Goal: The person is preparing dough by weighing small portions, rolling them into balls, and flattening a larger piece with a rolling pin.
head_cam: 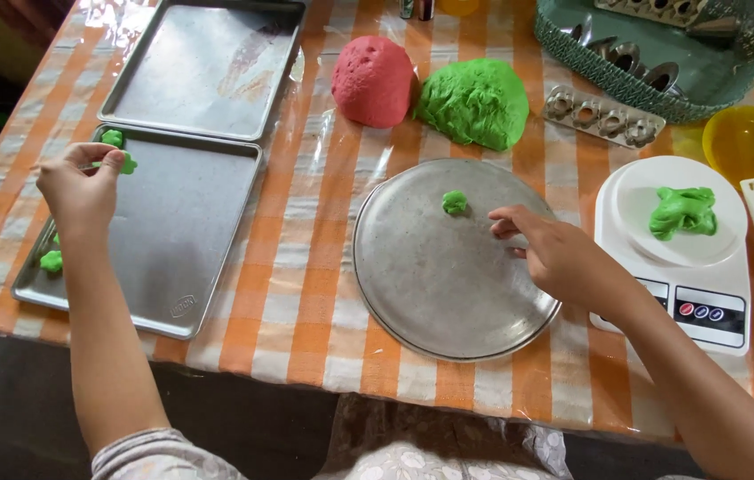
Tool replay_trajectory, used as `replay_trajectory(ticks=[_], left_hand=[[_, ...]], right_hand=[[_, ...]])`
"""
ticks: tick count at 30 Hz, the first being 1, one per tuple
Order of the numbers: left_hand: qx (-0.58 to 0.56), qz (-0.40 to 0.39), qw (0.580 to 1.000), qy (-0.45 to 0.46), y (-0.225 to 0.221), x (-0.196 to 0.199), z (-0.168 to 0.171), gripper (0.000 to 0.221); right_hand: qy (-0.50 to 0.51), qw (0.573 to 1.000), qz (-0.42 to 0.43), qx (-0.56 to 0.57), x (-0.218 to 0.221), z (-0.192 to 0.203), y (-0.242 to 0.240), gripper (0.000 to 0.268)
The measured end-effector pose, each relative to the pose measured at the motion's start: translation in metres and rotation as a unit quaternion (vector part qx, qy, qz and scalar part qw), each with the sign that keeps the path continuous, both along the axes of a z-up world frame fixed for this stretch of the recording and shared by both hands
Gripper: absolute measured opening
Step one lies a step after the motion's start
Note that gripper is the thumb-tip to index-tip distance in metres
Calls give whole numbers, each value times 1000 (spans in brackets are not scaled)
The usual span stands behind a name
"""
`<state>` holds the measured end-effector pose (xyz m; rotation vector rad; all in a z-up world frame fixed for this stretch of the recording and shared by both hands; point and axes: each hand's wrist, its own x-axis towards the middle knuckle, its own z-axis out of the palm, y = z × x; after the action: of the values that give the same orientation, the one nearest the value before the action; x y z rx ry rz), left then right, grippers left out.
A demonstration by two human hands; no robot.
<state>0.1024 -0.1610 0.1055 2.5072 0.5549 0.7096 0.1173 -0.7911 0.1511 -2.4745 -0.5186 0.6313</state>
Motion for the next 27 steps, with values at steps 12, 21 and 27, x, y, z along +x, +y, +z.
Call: replay_trajectory(ticks=[12,21,27], left_hand=[[87,154,984,-15,97,110,-119,19],[125,153,980,-37,76,97,-113,33],[180,111,976,-42,125,47,-92,14]], right_hand=[[-28,998,29,39,6,-25,-11,76],[-20,999,23,30,2,-16,-7,68],[-18,999,24,34,1,-14,-7,63]])
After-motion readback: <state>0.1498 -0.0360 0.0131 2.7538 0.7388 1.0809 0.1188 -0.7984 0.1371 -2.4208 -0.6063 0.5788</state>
